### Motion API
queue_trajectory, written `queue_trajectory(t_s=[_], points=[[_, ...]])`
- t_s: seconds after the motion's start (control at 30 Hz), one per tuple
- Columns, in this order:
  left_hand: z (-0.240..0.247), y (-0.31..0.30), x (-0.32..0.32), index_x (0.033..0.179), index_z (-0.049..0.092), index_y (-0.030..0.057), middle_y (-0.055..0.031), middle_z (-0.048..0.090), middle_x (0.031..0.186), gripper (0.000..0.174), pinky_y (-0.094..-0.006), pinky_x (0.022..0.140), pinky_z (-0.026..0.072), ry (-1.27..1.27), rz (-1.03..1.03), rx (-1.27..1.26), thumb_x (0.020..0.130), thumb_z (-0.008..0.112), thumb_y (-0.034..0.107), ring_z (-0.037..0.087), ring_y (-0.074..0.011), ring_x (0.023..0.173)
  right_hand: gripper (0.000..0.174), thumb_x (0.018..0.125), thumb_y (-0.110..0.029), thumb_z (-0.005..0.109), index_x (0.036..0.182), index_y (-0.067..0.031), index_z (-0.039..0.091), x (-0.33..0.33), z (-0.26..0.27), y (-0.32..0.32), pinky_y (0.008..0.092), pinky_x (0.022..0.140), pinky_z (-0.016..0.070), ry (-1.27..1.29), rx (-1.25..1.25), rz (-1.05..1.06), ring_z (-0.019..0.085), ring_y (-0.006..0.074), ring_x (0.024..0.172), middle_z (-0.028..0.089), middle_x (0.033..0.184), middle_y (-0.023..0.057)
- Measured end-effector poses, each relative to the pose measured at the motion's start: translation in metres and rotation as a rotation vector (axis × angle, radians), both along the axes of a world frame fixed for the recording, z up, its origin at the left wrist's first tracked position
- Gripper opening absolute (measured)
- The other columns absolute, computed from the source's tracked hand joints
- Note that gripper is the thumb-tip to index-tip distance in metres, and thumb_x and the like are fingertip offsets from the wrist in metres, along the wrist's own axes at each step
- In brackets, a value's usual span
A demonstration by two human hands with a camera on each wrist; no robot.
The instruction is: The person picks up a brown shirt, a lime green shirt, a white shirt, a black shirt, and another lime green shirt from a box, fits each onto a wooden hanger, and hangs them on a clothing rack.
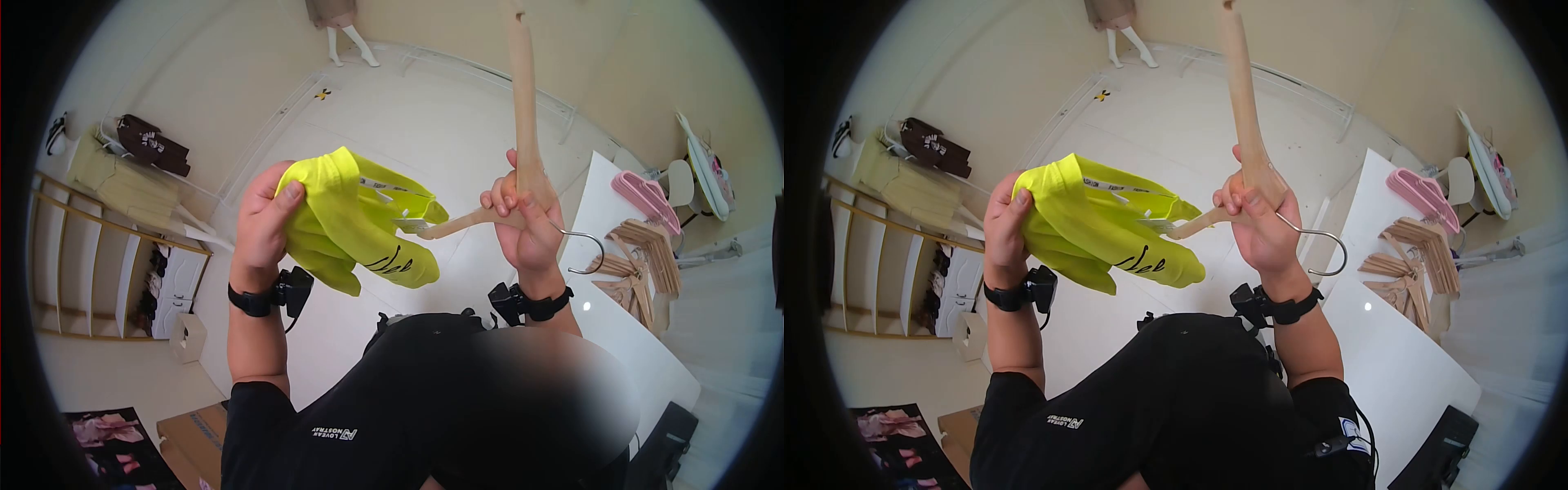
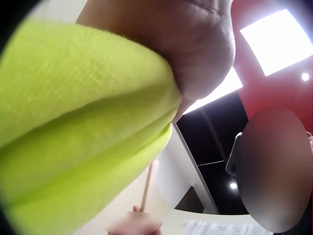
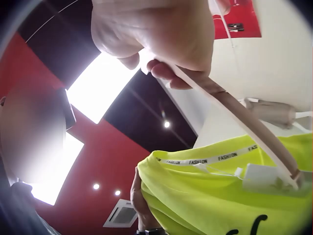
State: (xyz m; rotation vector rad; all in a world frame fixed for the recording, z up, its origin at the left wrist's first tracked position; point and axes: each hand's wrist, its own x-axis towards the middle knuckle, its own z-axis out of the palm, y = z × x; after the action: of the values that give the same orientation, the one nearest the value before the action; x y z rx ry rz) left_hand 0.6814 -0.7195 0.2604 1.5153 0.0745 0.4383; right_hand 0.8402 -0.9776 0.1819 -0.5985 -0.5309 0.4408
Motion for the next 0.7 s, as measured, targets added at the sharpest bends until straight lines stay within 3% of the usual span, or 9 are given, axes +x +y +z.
queue_trajectory(t_s=[0.17,0.23,0.33,0.37,0.43,0.5,0.57,0.7], points=[[0.016,0.002,-0.005,0.098,0.059,-0.0007,-0.0029,0.06,0.089,0.025,-0.0243,0.073,0.043,0.067,-0.166,0.148,0.091,0.054,0.022,0.054,-0.01,0.082,0.055,0.087,-0.022,0.058,0.129,0.0072,0.04,0.001,0.043,-0.007,0.0345,0.072,0.0387,-0.283,0.031,0.195,0.044,0.0144,0.069,0.046,0.073,0.0032],[0.021,-0.005,-0.007,0.095,0.059,-0.0004,-0.0016,0.059,0.087,0.023,-0.024,0.071,0.042,0.069,-0.132,0.198,0.09,0.055,0.022,0.052,-0.0091,0.08,0.056,0.089,-0.027,0.054,0.133,0.0041,0.038,0.003,0.048,-0.012,0.0314,0.066,0.0362,-0.388,0.036,0.212,0.041,0.0117,0.067,0.042,0.072,0.0006],[0.028,-0.013,-0.01,0.095,0.059,-0.0001,-0.0007,0.058,0.085,0.022,-0.024,0.07,0.0417,0.051,-0.271,0.2,0.09,0.055,0.021,0.052,-0.009,0.079,0.055,0.09,-0.028,0.053,0.133,0.0031,0.039,0.004,0.042,0.0,0.0304,0.065,0.0347,-0.474,0.171,0.2,0.04,0.0122,0.066,0.042,0.071,0.0007],[0.029,-0.016,-0.01,0.095,0.059,-0.0001,-0.0007,0.058,0.085,0.022,-0.024,0.07,0.0417,0.049,-0.252,0.203,0.09,0.055,0.021,0.052,-0.009,0.079,0.055,0.087,-0.025,0.059,0.127,0.0083,0.042,0.002,0.031,0.008,0.0359,0.069,0.0394,-0.362,0.204,0.246,0.043,0.0156,0.067,0.045,0.072,0.0044],[0.031,-0.014,-0.018,0.095,0.058,-0.0004,-0.0007,0.058,0.085,0.022,-0.024,0.07,0.0414,0.011,-0.237,0.186,0.089,0.056,0.021,0.051,-0.009,0.079,0.05,0.088,-0.022,0.058,0.124,0.0093,0.045,-0.007,0.005,0.031,0.0346,0.071,0.0417,-0.334,0.158,0.289,0.046,0.0161,0.068,0.05,0.075,0.0054],[0.03,-0.003,-0.03,0.096,0.058,-0.0003,-0.0013,0.059,0.085,0.022,-0.024,0.071,0.0432,-0.036,-0.121,0.205,0.09,0.056,0.021,0.053,-0.0091,0.078,0.052,0.087,-0.025,0.059,0.126,0.0082,0.046,-0.019,-0.027,0.039,0.0333,0.068,0.0407,-0.406,-0.087,0.326,0.047,0.015,0.069,0.051,0.076,0.0055],[0.027,0.02,-0.043,0.099,0.058,0.0003,-0.0022,0.061,0.086,0.022,-0.0242,0.071,0.0461,-0.073,0.042,0.04,0.091,0.054,0.02,0.057,-0.0096,0.078,0.053,0.086,-0.024,0.062,0.125,0.0091,0.047,-0.033,-0.033,0.044,0.0294,0.067,0.0422,-0.472,-0.283,0.412,0.05,0.0148,0.072,0.055,0.08,0.0081],[0.008,0.053,-0.059,0.097,0.057,0.0015,-0.0028,0.062,0.086,0.018,-0.0234,0.069,0.0485,-0.124,0.123,-0.041,0.092,0.053,0.019,0.06,-0.0097,0.077,0.052,0.087,-0.02,0.062,0.128,0.007,0.045,-0.041,-0.048,0.04,0.029,0.069,0.045,-0.421,-0.3,0.395,0.052,0.015,0.073,0.057,0.082,0.0085]])
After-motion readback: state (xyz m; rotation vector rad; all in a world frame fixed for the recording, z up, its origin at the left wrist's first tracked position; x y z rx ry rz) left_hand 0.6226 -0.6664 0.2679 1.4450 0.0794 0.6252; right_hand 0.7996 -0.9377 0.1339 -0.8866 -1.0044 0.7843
